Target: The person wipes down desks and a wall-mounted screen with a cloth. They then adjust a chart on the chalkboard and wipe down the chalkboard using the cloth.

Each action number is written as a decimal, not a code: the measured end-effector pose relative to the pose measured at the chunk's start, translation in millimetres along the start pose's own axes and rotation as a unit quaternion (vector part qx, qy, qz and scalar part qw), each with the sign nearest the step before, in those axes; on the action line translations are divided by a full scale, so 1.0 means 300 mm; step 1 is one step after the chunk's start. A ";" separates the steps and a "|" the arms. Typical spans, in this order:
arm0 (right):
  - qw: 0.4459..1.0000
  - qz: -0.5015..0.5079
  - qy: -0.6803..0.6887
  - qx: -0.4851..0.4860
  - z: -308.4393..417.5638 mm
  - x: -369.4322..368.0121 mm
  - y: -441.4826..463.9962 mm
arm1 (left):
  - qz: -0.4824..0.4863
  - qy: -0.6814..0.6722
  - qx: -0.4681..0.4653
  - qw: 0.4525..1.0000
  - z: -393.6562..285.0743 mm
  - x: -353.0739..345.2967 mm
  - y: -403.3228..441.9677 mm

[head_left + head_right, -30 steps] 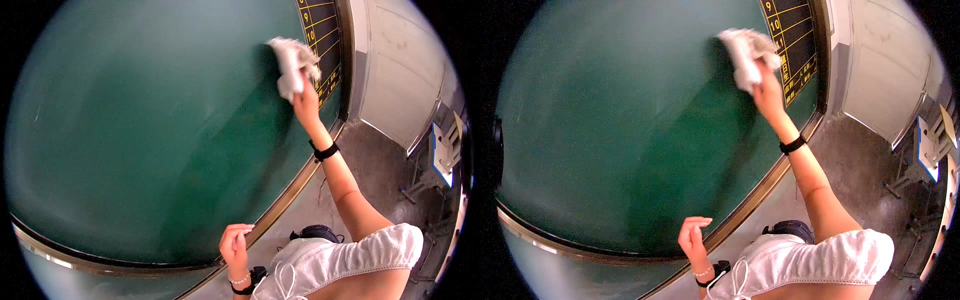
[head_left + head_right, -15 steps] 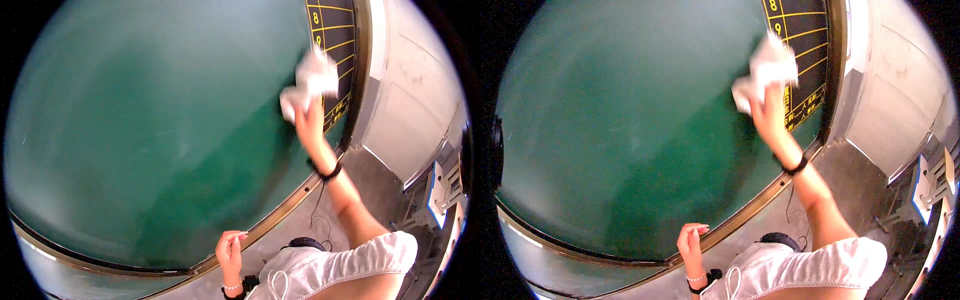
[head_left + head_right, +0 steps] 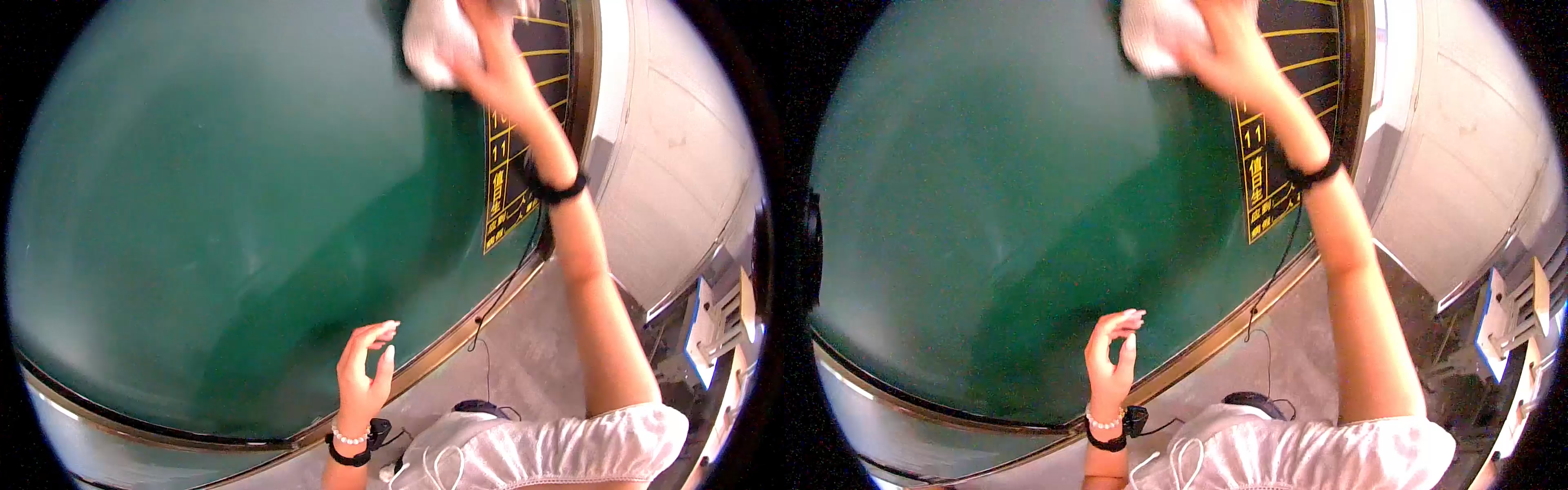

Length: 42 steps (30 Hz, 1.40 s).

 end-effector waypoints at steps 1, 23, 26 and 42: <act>1.000 -0.008 -0.002 -0.008 -0.010 -0.029 -0.110 | -0.011 0.017 -0.034 0.999 -0.027 -0.013 0.034; 0.996 -0.076 -0.036 0.030 -0.178 0.058 0.618 | 0.061 0.024 -0.226 0.972 -0.442 -0.091 0.561; 0.994 -0.093 -0.053 -0.009 -0.135 0.065 0.724 | 0.037 0.083 -0.300 0.950 -0.608 -0.007 0.545; 0.922 0.217 -0.154 0.281 0.156 -0.111 0.195 | 0.004 0.510 -0.399 0.762 -0.613 -0.144 0.757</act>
Point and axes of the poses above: each hand's wrist, its own y-axis towards the middle knuckle, its own x-axis out of the back of the hand, z = x × y, the point moved 8 cm from there along y, towards the middle knuckle, and after that the axes turned 7 degrees about -x, right-handed, at the moved point
